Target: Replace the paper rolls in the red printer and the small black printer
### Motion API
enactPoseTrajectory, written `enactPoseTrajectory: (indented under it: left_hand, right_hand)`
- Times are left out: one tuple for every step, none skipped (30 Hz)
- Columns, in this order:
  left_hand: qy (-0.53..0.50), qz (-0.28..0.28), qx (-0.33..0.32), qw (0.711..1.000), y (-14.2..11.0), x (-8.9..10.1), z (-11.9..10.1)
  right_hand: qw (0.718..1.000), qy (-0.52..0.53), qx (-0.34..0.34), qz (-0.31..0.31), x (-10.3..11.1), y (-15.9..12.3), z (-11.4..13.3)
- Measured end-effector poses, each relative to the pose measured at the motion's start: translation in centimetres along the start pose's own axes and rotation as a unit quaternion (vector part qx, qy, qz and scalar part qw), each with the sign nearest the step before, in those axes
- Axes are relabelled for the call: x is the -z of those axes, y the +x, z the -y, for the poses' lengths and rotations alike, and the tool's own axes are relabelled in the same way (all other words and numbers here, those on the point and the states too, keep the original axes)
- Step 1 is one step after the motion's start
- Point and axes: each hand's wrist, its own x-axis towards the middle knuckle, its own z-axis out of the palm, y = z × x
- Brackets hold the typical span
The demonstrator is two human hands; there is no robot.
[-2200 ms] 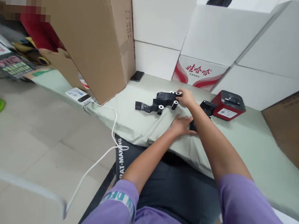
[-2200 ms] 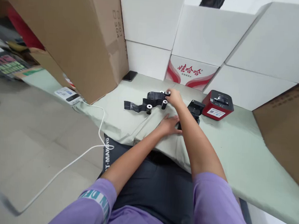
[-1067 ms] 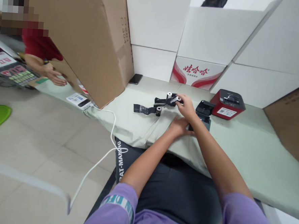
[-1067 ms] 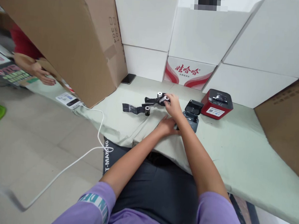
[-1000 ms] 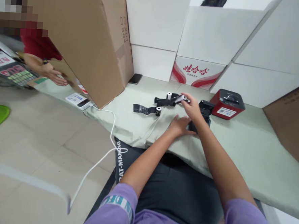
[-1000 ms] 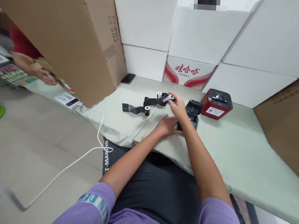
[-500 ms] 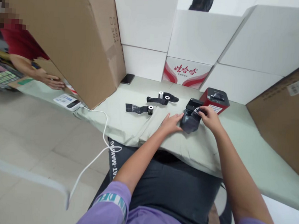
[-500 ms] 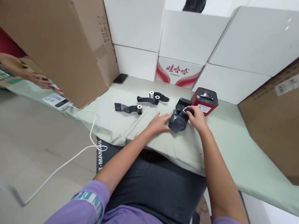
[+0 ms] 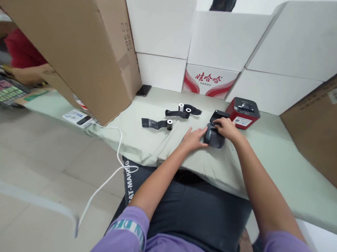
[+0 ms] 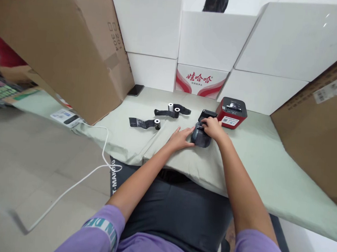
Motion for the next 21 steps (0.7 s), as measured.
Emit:
enactPoseTrajectory:
  left_hand:
    - [0.0, -0.001, 0.001, 1.0, 0.0, 0.0, 0.0]
    - [0.0, 0.0, 0.003, 1.0, 0.0, 0.0, 0.0]
    - [0.0, 0.001, 0.007, 1.0, 0.0, 0.0, 0.0]
    - [0.0, 0.003, 0.01, 1.0, 0.1, 0.0, 0.0]
    - [0.001, 0.006, 0.011, 1.0, 0.1, 0.0, -0.1]
    - [0.002, 0.008, 0.01, 1.0, 0.1, 0.1, -0.1]
    - [0.001, 0.008, 0.007, 1.0, 0.1, 0.1, -0.1]
    - [0.0, 0.004, 0.001, 1.0, 0.0, 0.2, -0.2]
    - [-0.002, -0.005, -0.006, 1.0, 0.0, 0.3, -0.3]
    - [-0.004, -0.019, -0.016, 1.0, -0.1, 0.4, -0.3]
    - [-0.005, -0.034, -0.03, 0.999, -0.1, 0.5, -0.4]
    - [-0.003, -0.049, -0.048, 0.998, -0.1, 0.6, -0.4]
    - [0.002, -0.06, -0.071, 0.996, -0.1, 0.6, -0.5]
    - [0.01, -0.067, -0.094, 0.993, -0.1, 0.6, -0.5]
    - [0.018, -0.071, -0.116, 0.991, -0.1, 0.5, -0.6]
    - [0.026, -0.074, -0.135, 0.988, 0.0, 0.5, -0.6]
    - [0.032, -0.078, -0.147, 0.986, 0.1, 0.4, -0.7]
    - [0.036, -0.085, -0.154, 0.984, 0.1, 0.3, -0.8]
    - [0.038, -0.094, -0.158, 0.982, 0.1, 0.3, -0.9]
    - [0.039, -0.103, -0.158, 0.981, 0.1, 0.3, -1.0]
    - [0.039, -0.109, -0.156, 0.981, 0.1, 0.4, -1.1]
  right_hand:
    - [1.0, -0.004, -0.003, -0.01, -0.2, -0.2, 0.1]
    - [1.0, 0.001, -0.004, -0.029, -0.4, -0.3, 0.1]
    - [0.998, 0.016, -0.003, -0.057, -0.5, -0.4, 0.0]
    - [0.995, 0.038, 0.0, -0.096, -0.6, -0.5, -0.1]
    - [0.988, 0.061, 0.004, -0.141, -0.7, -0.5, -0.2]
    - [0.979, 0.082, 0.006, -0.188, -0.8, -0.4, -0.5]
    - [0.968, 0.098, 0.007, -0.23, -0.8, -0.2, -0.7]
    - [0.959, 0.109, 0.005, -0.26, -0.8, 0.0, -1.0]
    - [0.955, 0.119, 0.005, -0.273, -0.7, 0.2, -1.3]
    - [0.953, 0.132, 0.007, -0.274, -0.7, 0.3, -1.4]
    - [0.951, 0.149, 0.013, -0.27, -0.7, 0.3, -1.6]
    - [0.948, 0.171, 0.019, -0.267, -0.7, 0.2, -1.6]
    - [0.943, 0.194, 0.025, -0.271, -0.7, -0.1, -1.5]
    - [0.934, 0.217, 0.029, -0.281, -0.8, -0.5, -1.4]
    - [0.924, 0.241, 0.029, -0.296, -0.9, -1.0, -1.2]
    - [0.913, 0.266, 0.025, -0.309, -1.1, -1.6, -1.0]
    - [0.902, 0.294, 0.016, -0.315, -1.3, -2.2, -0.9]
    - [0.893, 0.323, 0.002, -0.314, -1.7, -2.7, -0.8]
    - [0.883, 0.352, -0.013, -0.309, -2.1, -3.2, -0.7]
    - [0.874, 0.378, -0.029, -0.303, -2.6, -3.5, -0.8]
    - [0.867, 0.397, -0.047, -0.298, -3.1, -3.7, -0.9]
